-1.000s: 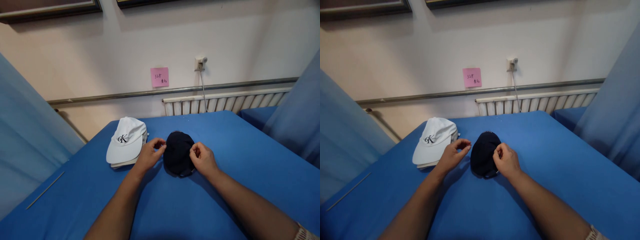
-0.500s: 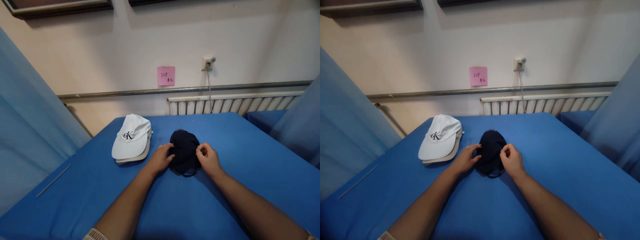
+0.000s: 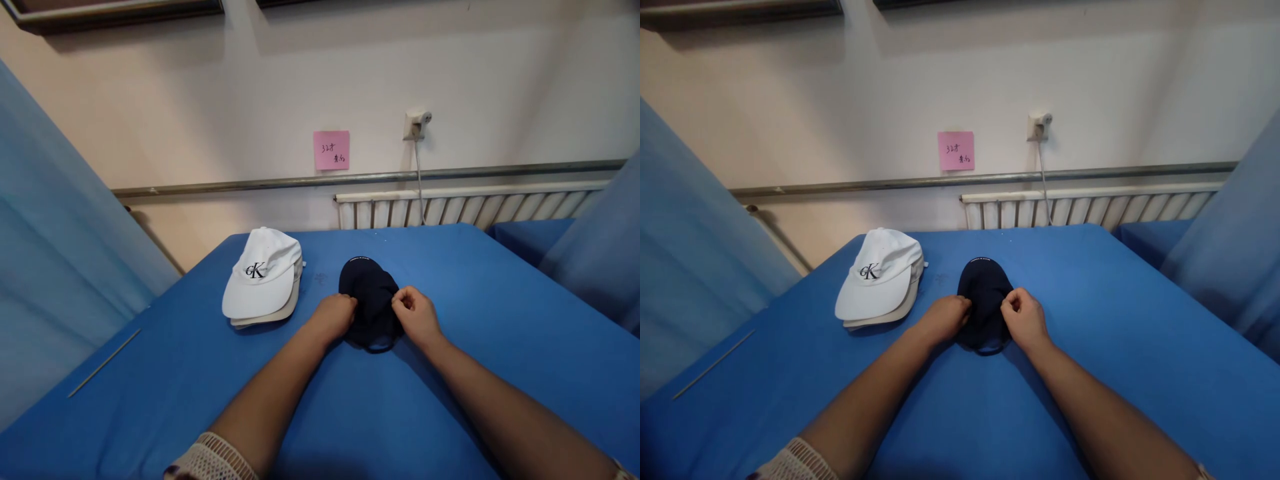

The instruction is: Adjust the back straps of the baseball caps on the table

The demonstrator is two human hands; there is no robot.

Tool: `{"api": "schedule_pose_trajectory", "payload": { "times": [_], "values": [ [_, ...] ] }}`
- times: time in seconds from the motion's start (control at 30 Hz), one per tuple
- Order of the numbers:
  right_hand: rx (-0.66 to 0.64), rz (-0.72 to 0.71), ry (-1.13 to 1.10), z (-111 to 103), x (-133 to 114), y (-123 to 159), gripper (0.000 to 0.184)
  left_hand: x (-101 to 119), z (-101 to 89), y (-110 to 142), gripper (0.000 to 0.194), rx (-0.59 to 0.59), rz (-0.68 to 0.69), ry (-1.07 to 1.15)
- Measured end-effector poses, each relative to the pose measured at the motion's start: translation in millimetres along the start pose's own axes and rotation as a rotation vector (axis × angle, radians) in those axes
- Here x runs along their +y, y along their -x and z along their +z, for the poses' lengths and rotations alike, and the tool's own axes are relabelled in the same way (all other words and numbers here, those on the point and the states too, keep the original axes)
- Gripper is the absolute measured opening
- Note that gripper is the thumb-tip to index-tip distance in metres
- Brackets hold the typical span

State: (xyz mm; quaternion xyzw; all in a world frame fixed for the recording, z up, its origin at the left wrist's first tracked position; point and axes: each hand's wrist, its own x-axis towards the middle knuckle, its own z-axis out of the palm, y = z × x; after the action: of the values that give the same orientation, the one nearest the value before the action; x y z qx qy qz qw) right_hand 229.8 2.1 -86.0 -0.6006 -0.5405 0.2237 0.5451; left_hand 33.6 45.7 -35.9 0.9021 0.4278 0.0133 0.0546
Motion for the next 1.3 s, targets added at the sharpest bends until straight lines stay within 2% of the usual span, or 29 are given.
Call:
{"api": "schedule_pose_trajectory", "payload": {
  "times": [0.17, 0.3, 0.37, 0.43, 0.5, 0.7, 0.77, 0.8, 0.93, 0.97, 1.0, 1.07, 1.2, 1.3],
  "values": [
    [-0.006, 0.030, -0.003, -0.8, -2.6, 0.3, 0.010, -2.0, 1.4, 4.8, 0.018, 0.021, 0.010, 0.020],
    [-0.013, 0.047, -0.013, -0.4, -4.5, 1.0, 0.010, -5.9, 0.1, 4.7, 0.043, 0.047, 0.080, 0.093],
    [-0.017, 0.043, -0.019, 0.1, -5.2, 1.3, 0.011, -5.7, -2.0, 1.9, 0.037, -0.009, 0.056, 0.086],
    [-0.015, 0.040, -0.022, 0.5, -5.6, 1.5, 0.011, -3.7, -3.7, -1.3, 0.022, -0.061, 0.017, 0.061],
    [-0.016, 0.048, -0.019, 0.9, -5.4, 1.5, 0.010, -0.2, -4.4, -3.6, 0.013, -0.076, -0.005, 0.046],
    [-0.016, 0.051, -0.061, 1.8, -2.1, -0.2, 0.009, 5.1, -2.4, 0.7, 0.017, -0.040, -0.040, 0.041],
    [0.006, 0.059, -0.086, 1.4, -2.2, -1.7, 0.009, 0.6, -2.6, 5.1, 0.017, 0.015, -0.051, 0.081],
    [0.027, 0.067, -0.100, 1.0, -2.7, -2.5, 0.009, -2.8, -3.0, 7.4, 0.016, 0.080, -0.064, 0.139],
    [0.106, 0.076, -0.166, -0.5, -6.0, -3.7, 0.008, -16.6, -3.8, 14.5, 0.014, 0.527, -0.181, 0.561],
    [0.106, 0.064, -0.182, -0.5, -6.8, -3.2, 0.009, -18.3, -3.4, 15.3, 0.015, 0.600, -0.201, 0.660],
    [0.094, 0.047, -0.196, -0.4, -7.6, -2.3, 0.010, -18.9, -2.7, 15.7, 0.015, 0.637, -0.211, 0.741],
    [0.050, 0.015, -0.207, -0.2, -10.0, 0.5, 0.011, -17.7, -1.3, 15.8, 0.016, 0.639, -0.210, 0.839],
    [-0.006, -0.030, -0.233, -2.8, -22.5, 9.2, 0.011, -14.2, -3.6, 15.9, 0.013, 0.646, -0.233, 0.859],
    [-0.021, -0.024, -0.331, -7.4, -36.1, 16.5, 0.012, -17.8, -11.9, 18.3, 0.014, 0.651, -0.219, 0.909]
  ]
}}
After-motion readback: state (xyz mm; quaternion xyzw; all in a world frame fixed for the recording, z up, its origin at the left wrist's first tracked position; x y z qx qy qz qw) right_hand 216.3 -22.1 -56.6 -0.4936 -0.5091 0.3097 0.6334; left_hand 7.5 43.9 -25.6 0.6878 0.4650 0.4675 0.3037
